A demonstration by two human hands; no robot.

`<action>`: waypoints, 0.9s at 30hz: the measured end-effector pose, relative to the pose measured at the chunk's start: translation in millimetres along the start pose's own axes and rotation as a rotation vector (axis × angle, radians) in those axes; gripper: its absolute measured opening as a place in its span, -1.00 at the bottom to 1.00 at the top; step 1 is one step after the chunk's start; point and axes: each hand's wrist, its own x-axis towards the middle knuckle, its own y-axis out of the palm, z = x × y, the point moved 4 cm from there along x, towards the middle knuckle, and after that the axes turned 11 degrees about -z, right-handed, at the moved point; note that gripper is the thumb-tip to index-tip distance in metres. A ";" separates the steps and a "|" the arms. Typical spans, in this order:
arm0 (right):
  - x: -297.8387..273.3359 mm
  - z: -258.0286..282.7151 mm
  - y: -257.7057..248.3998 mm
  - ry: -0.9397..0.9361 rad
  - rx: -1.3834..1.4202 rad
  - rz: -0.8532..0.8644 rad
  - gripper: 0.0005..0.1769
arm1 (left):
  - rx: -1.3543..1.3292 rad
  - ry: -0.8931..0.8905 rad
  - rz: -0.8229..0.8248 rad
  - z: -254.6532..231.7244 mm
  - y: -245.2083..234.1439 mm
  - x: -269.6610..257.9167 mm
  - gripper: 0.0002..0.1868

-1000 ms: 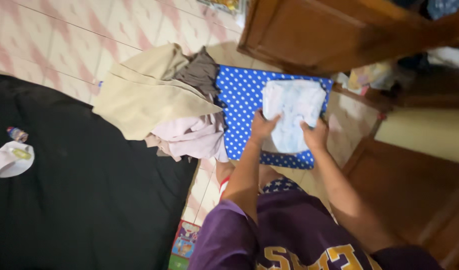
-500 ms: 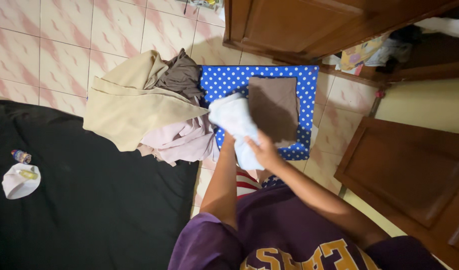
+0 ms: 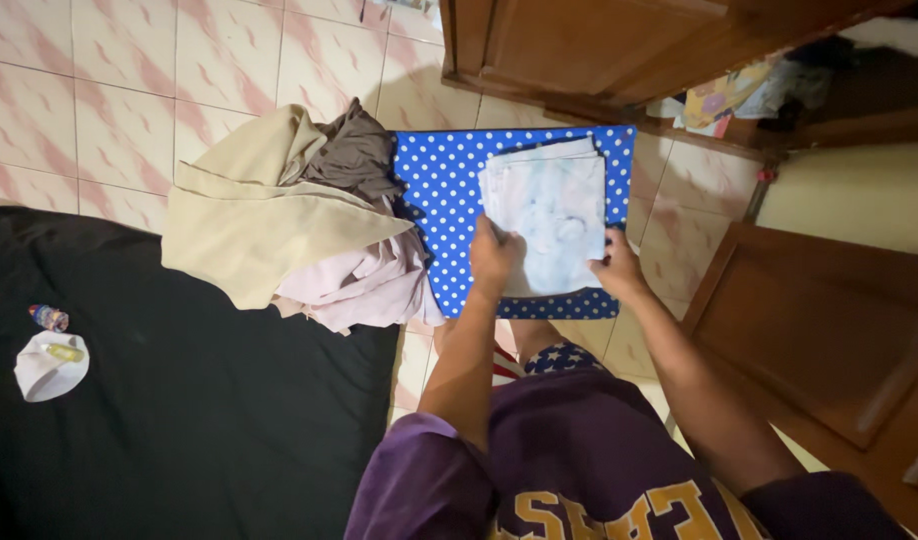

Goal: The person removes items of clothing from a wardrobe and folds them one by one on a flat surface.

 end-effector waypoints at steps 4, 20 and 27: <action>-0.5 5.0 9.7 0.056 -0.112 -0.015 -0.35 | 0.001 0.451 -0.324 -9.0 -11.4 -1.0 -0.41; -1.4 91.3 -52.0 0.241 0.903 0.272 -0.29 | -0.822 -0.414 0.741 -56.1 17.5 -5.0 -0.26; -2.2 75.6 -30.0 -0.032 -0.274 -0.025 -0.11 | -0.403 -0.035 0.125 9.5 31.2 13.4 -0.34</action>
